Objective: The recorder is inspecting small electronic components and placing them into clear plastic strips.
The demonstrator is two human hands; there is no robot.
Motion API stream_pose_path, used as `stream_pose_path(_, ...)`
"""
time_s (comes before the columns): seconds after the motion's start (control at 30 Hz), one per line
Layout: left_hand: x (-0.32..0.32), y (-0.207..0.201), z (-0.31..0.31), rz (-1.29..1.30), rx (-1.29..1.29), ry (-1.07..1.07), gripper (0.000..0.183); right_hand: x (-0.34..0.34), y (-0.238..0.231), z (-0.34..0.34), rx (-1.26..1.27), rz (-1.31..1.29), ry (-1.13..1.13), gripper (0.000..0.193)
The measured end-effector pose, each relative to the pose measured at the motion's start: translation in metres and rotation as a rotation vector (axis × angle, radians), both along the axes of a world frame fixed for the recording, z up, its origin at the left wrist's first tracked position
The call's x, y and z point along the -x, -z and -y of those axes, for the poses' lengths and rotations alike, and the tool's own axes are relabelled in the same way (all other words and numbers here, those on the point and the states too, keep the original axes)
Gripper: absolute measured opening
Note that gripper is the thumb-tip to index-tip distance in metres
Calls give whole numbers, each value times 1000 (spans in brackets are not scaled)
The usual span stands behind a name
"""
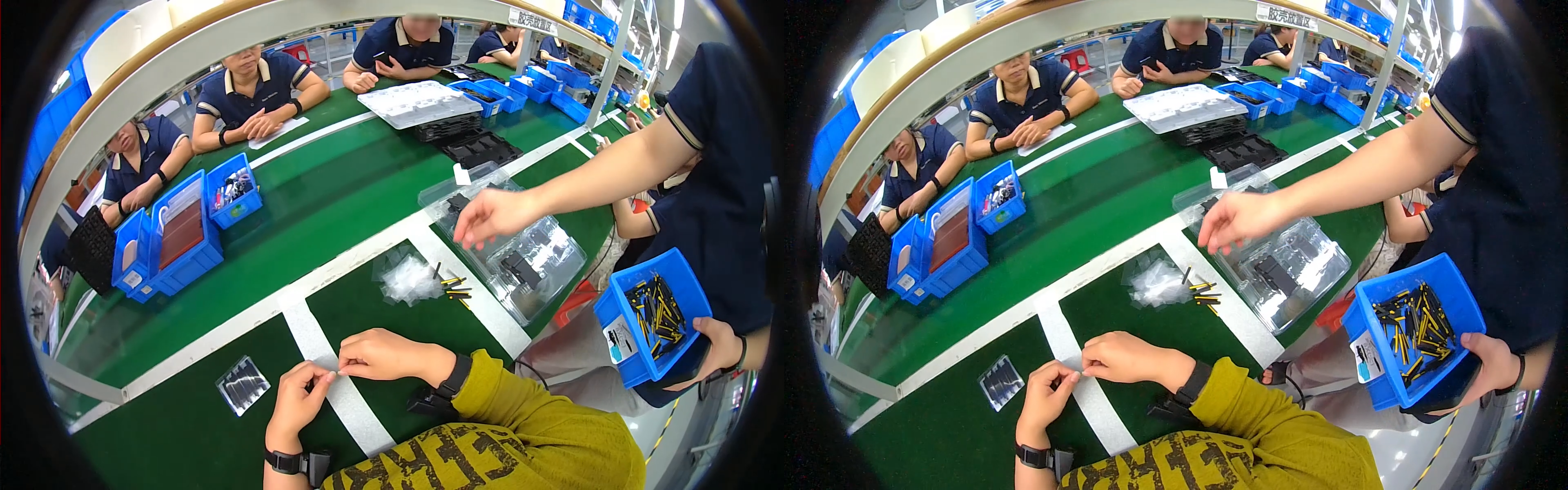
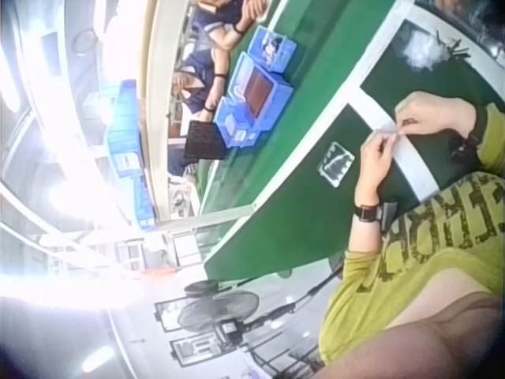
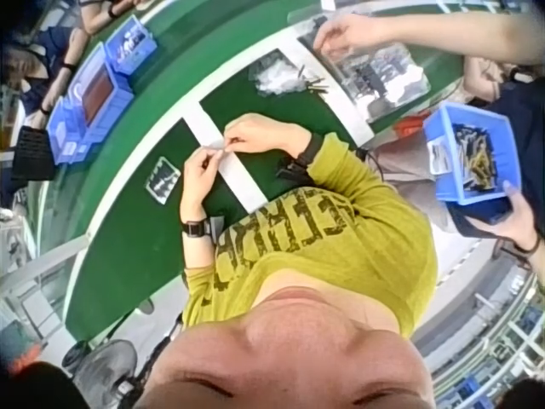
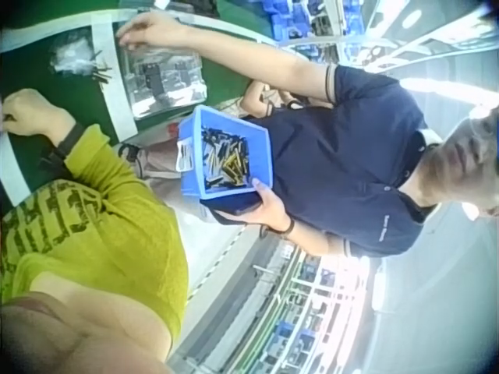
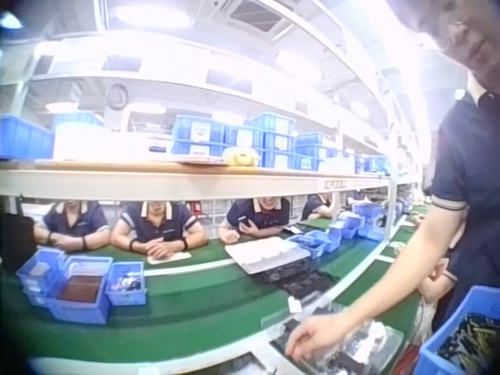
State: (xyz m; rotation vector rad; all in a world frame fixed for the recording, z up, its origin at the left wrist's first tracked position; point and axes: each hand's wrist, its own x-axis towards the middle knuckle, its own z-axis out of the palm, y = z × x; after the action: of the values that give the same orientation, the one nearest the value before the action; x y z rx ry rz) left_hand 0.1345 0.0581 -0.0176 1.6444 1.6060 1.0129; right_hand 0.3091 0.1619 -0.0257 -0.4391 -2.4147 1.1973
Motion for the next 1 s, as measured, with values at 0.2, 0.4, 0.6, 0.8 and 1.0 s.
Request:
stream_pose_path(0.2, 0, 1, 1, -5, -13, -6, 10, 0, 0, 1, -8, -6, 9, 14)
stream_pose_path(0.4, 1, -1, 2, 1, 1, -15, 9, 1, 0, 2, -25, -21, 14, 14)
stream_pose_path(0.6, -2, -2, 1, 17, -27, 52, 8, 1, 4, 1, -93, -67, -16, 12)
stream_pose_path(0.8, 1, -2, 1, -15, 11, -3, 10, -21, -22, -13, -125, -155, 249, 13)
stream_pose_path(1.0, 0, -2, 1, 34, -2, -2, 10, -138, -42, -68, 7, -219, 928, 12)
